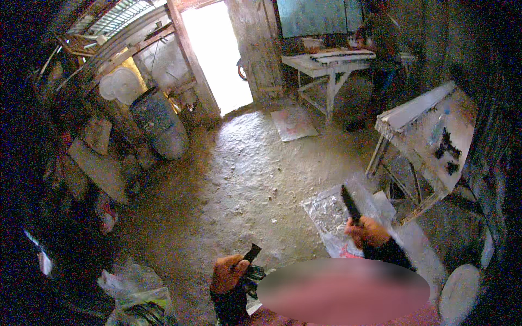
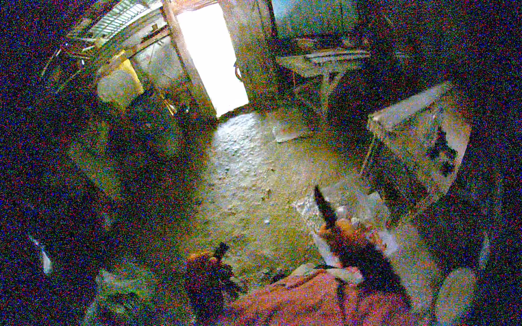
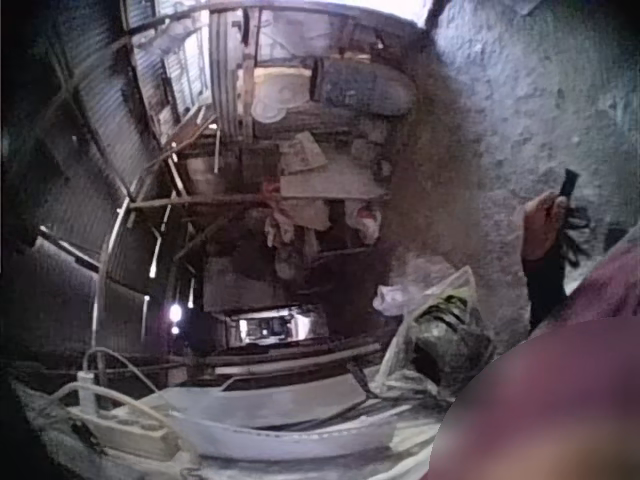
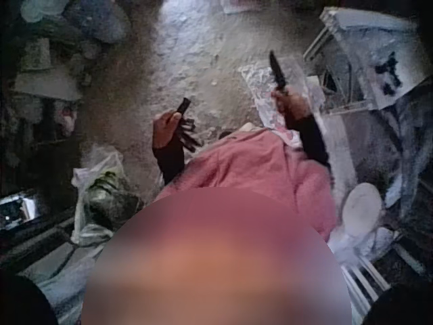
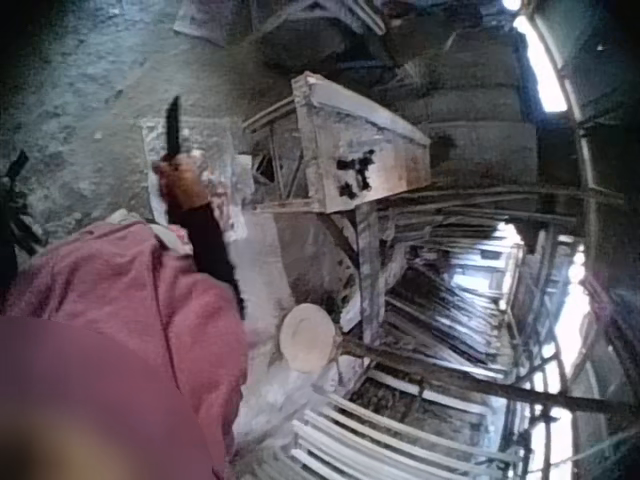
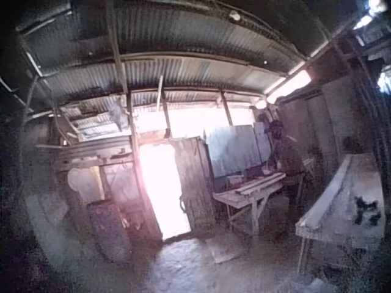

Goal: The person handles a bundle of black cable ties and then uses a knife to cut a long black cable or strap into shorter pieces. The person repeatedly cuts the cable while standing in a workshop.

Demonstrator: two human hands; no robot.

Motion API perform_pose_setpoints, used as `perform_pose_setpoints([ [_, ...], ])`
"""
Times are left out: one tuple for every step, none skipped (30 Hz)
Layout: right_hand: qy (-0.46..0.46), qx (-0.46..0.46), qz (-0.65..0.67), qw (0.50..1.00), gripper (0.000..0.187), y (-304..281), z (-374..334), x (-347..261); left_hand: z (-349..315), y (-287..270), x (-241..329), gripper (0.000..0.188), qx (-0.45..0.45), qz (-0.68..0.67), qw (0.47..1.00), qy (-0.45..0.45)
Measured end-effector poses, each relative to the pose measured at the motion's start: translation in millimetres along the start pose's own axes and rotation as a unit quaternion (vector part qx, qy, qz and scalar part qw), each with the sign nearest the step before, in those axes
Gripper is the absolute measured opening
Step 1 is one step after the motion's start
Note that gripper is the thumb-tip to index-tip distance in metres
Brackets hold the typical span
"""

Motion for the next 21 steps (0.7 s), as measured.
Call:
perform_pose_setpoints([
  [-0.005, 0.018, -0.037, 0.999, 0.019, 14, 5, 8, 3, 2, 0, 0.032, 0.013, -0.041, 0.999, 0.003],
  [-0.010, 0.036, -0.069, 0.997, 0.019, 30, 10, 13, 6, 3, 1, 0.034, 0.026, -0.079, 0.997, 0.004],
  [-0.001, 0.018, -0.062, 0.998, 0.020, 49, 15, 16, 7, 3, 0, 0.035, 0.037, -0.113, 0.993, 0.004],
  [-0.011, -0.008, -0.062, 0.998, 0.020, 66, 21, 14, 9, 3, 1, 0.036, 0.040, -0.113, 0.993, 0.007],
  [0.002, -0.068, -0.033, 0.997, 0.020, 81, 22, 11, 11, 2, 1, 0.038, 0.041, -0.112, 0.993, 0.013],
  [0.019, -0.124, -0.050, 0.991, 0.021, 93, 21, 7, 11, 2, 2, 0.039, 0.041, -0.114, 0.992, 0.020],
  [0.002, -0.152, -0.032, 0.988, 0.022, 104, 19, 3, 12, 2, 1, 0.042, 0.019, -0.112, 0.993, 0.011],
  [0.030, -0.186, 0.024, 0.982, 0.024, 111, 15, 0, 12, 4, 2, 0.044, 0.021, -0.107, 0.994, 0.005],
  [0.027, -0.205, 0.017, 0.978, 0.023, 118, 11, 1, 11, 7, 2, 0.046, 0.022, -0.101, 0.995, -0.001],
  [0.026, -0.224, 0.010, 0.974, 0.023, 123, 7, 2, 9, 10, 3, 0.047, 0.023, -0.095, 0.995, -0.008],
  [-0.033, -0.235, 0.090, 0.967, 0.024, 132, 6, 3, 8, 13, 3, 0.051, 0.016, -0.114, 0.993, -0.006],
  [-0.034, -0.245, 0.067, 0.967, 0.024, 134, 4, 6, 8, 17, 4, 0.055, 0.010, -0.132, 0.991, -0.006],
  [-0.035, -0.256, 0.044, 0.965, 0.024, 136, 3, 10, 7, 21, 4, 0.059, 0.004, -0.151, 0.989, -0.006],
  [-0.036, -0.267, 0.021, 0.963, 0.024, 138, 2, 13, 7, 24, 5, 0.062, 0.005, -0.170, 0.985, 0.015],
  [-0.089, -0.266, 0.051, 0.959, 0.025, 139, 2, 11, 6, 26, 6, 0.066, 0.006, -0.190, 0.981, 0.036],
  [-0.079, -0.264, 0.042, 0.960, 0.025, 138, 2, 12, 5, 28, 6, 0.070, 0.007, -0.210, 0.976, 0.058],
  [-0.069, -0.262, 0.032, 0.962, 0.025, 137, 2, 11, 8, 27, 5, 0.078, -0.040, -0.197, 0.978, 0.049],
  [-0.061, -0.259, 0.022, 0.964, 0.025, 135, 1, 9, 9, 28, 5, 0.080, -0.038, -0.212, 0.975, 0.053],
  [-0.063, -0.255, 0.029, 0.964, 0.024, 135, 0, 7, 9, 30, 5, 0.083, -0.036, -0.228, 0.971, 0.057],
  [-0.065, -0.251, 0.038, 0.965, 0.024, 134, -2, 5, 9, 31, 5, 0.087, -0.035, -0.243, 0.967, 0.061],
  [-0.066, -0.248, 0.046, 0.966, 0.024, 135, -4, 3, 10, 31, 6, 0.092, -0.031, -0.275, 0.959, 0.064],
])
Point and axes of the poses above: each hand's wrist, its own z-axis towards the middle knuckle, its own y-axis out of the palm, x = y × z, the point moved 2 cm from there along z, towards the middle knuckle, and after that the axes turned 14 degrees about -y, right-handed, at the moved point
